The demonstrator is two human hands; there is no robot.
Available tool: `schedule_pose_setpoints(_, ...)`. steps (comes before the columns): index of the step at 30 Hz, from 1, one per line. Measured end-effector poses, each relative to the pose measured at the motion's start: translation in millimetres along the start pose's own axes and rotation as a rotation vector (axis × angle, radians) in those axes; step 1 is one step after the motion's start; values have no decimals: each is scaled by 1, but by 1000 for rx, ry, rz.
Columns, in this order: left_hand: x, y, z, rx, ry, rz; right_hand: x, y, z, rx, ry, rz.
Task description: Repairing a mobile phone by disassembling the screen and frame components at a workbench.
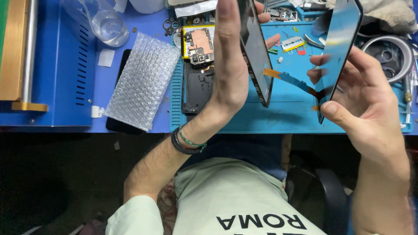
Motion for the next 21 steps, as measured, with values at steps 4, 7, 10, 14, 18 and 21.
schedule_pose_setpoints(4, -3, 2, 8, 23, -37, 84, -3, -3, 3, -25, -12, -17)
schedule_pose_setpoints(7, -3, -2, 3, 65, -196, 184, -7, -8, 7, -13, -53, -7)
schedule_pose_setpoints(10, -8, -10, 2, 27, -217, 309, -10, -20, 14, -11, -44, 22)
schedule_pose_setpoints(14, -25, -26, 9, 4, -192, 418, -13, -35, 17, -6, -60, 31)
schedule_pose_setpoints(18, -14, -46, -28, 113, -514, 571, -17, -50, 13, 60, -127, 67)
schedule_pose_setpoints(21, -35, -48, -21, -212, -395, 467, -17, -58, 7, 19, -128, 118)
Point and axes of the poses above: each hand's wrist, its own y-axis away from the middle knuckle, its own x-axis out of the palm, z = x × y, the point moved 1 cm from there along -y, towards the middle knuckle, and after that the axes turned 3 degrees about z, right-handed, at the moved point
